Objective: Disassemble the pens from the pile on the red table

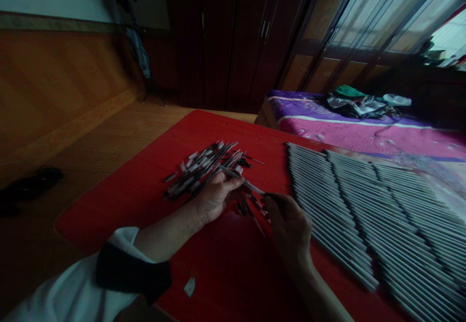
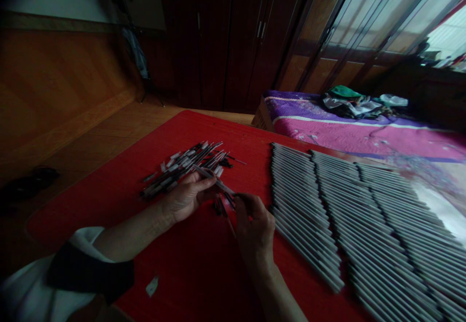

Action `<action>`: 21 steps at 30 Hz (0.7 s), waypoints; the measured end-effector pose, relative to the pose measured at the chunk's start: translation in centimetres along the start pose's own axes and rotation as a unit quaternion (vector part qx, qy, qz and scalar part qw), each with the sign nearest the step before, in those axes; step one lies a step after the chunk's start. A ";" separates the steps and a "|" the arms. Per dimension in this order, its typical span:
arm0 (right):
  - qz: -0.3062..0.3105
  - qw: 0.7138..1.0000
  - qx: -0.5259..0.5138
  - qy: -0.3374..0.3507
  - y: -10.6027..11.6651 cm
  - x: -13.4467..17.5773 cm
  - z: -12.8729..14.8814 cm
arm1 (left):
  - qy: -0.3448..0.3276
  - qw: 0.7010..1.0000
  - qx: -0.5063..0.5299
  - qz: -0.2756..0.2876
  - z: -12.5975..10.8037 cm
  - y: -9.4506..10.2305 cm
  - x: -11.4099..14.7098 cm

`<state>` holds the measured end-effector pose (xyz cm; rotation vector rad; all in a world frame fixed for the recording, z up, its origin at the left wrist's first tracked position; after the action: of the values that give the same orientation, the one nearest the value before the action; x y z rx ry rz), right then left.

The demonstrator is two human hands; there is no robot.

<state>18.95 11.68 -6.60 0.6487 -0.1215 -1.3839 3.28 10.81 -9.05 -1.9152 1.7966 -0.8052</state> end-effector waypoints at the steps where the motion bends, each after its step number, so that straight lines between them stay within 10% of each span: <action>1: 0.004 1.000 0.013 -0.001 0.0 0.0 0.0 | -0.002 1.000 -0.003 0.002 0.0 0.0 0.0; 21: 0.023 0.997 0.066 0.019 -0.1 -0.2 0.7 | 0.001 1.000 -0.017 0.002 -0.1 -0.1 0.1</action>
<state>18.47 11.64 -5.98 0.7774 -0.1964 -1.3263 3.32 10.78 -8.91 -1.9328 1.8253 -0.7807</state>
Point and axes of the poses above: each hand's wrist, its own x-axis away from the middle knuckle, its own y-axis out of the back of the hand, z = x × y, the point moved 6 cm from there along -x, towards the middle knuckle, and after that the axes turned 4 degrees about z, right-handed, at the moved point
